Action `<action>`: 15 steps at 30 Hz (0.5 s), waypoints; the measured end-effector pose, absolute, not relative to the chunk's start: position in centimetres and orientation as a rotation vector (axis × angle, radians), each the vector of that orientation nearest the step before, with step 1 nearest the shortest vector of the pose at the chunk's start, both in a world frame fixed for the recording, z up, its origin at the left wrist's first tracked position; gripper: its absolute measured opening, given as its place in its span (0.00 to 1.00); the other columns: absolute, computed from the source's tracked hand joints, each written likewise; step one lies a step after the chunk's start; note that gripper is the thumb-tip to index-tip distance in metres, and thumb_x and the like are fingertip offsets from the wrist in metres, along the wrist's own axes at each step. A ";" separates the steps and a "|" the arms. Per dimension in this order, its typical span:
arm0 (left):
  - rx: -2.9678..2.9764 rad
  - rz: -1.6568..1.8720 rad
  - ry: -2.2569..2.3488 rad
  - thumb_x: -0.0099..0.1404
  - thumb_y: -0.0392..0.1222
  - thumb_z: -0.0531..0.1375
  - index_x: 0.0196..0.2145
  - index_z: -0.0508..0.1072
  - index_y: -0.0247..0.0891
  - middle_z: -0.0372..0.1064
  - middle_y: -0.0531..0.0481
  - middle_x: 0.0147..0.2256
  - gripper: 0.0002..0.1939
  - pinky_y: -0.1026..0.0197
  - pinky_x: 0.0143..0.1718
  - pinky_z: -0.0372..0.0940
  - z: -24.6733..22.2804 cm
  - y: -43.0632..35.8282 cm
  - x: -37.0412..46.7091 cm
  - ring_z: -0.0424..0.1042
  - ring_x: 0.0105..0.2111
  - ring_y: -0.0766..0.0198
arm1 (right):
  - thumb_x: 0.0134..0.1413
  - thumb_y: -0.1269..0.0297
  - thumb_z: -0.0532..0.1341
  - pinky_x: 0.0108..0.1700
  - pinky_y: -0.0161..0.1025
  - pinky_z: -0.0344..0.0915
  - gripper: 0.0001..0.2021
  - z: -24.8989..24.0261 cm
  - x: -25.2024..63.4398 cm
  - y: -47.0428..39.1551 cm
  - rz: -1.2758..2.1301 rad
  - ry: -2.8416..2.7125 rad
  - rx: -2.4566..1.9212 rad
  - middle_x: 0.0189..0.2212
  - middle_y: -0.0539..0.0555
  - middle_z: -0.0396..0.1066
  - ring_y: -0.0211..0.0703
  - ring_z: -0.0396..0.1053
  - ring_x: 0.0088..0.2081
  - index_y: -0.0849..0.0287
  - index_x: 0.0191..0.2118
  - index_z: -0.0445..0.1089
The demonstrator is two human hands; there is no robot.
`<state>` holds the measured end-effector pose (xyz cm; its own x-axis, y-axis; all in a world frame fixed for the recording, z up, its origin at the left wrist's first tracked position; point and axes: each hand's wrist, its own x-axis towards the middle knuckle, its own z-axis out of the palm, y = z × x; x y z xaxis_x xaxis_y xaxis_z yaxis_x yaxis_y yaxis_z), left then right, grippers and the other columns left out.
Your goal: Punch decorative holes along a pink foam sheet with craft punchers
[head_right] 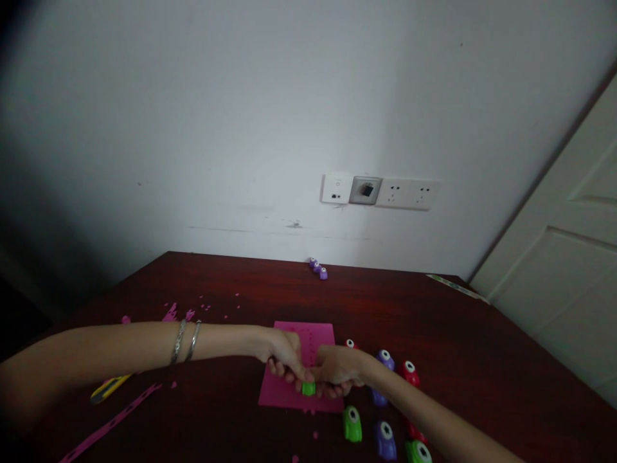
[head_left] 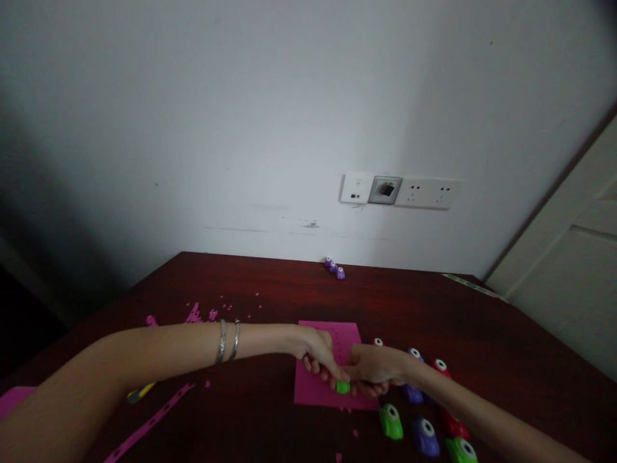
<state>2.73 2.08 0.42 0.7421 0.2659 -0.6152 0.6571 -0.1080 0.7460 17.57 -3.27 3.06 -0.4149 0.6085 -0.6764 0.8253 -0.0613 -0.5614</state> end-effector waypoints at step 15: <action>2.429 -0.112 0.793 0.49 0.44 0.64 0.30 0.76 0.35 0.71 0.52 0.25 0.11 0.68 0.26 0.57 3.5 4.7 1.4 0.67 0.25 0.68 | 0.53 0.59 0.56 0.22 0.31 0.50 0.15 1.6 17.2 -6.7 -0.784 2.395 2.086 0.18 0.52 0.67 0.36 0.64 0.22 0.62 0.22 0.69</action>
<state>1.38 4.69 3.49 0.8200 0.5162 -0.2474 0.5645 -0.6578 0.4986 17.19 -6.74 1.58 -0.1821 0.9607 -0.2094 0.8987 0.0762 -0.4319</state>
